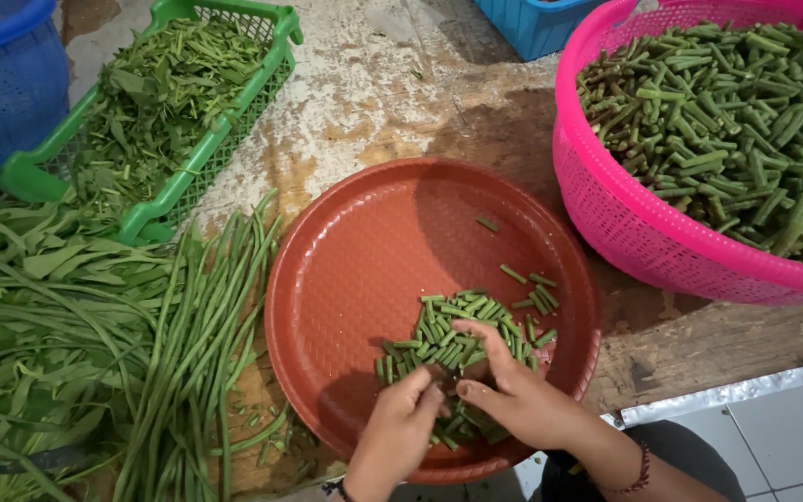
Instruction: The person repeatedly picks long green beans from a pile on the table, breaks them into short segments by hand, and places the pieces into a red bowl. The person continues this process throughout the clip, accumulating cut pieces in the bowl.
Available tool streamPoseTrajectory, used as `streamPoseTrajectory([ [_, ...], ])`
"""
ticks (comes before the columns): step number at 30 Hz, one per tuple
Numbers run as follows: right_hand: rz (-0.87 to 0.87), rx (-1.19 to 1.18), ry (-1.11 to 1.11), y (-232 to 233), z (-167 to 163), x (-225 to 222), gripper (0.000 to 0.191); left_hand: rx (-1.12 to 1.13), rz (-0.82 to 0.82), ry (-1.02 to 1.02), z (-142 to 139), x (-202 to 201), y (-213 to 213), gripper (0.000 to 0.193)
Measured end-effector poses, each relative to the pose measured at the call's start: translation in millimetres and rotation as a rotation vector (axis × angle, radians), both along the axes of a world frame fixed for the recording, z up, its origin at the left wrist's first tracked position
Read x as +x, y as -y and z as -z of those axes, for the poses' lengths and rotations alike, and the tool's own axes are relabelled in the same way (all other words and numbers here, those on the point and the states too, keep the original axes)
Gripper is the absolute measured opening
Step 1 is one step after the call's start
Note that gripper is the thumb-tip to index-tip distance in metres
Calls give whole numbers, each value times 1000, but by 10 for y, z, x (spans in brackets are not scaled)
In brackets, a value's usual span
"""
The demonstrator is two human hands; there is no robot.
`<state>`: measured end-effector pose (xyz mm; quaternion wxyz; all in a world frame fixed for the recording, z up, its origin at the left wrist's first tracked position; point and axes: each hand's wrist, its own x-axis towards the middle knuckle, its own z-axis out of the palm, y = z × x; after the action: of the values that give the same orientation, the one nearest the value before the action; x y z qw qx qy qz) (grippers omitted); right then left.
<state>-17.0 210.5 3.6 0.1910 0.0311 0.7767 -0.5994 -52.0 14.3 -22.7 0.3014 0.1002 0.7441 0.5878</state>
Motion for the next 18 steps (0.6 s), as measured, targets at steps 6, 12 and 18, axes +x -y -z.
streamPoseTrajectory([
  [6, -219, 43, -10, 1, -29, 31, 39, -46, -67, 112, -215, -66, 10, 33],
  [12, -32, 128, -166, -52, 21, -7, 36, -373, 3, -59, -299, -92, 52, 24],
  [18, -89, -36, 39, 11, -52, 28, 69, -322, -89, 3, -285, -68, 38, 22],
])
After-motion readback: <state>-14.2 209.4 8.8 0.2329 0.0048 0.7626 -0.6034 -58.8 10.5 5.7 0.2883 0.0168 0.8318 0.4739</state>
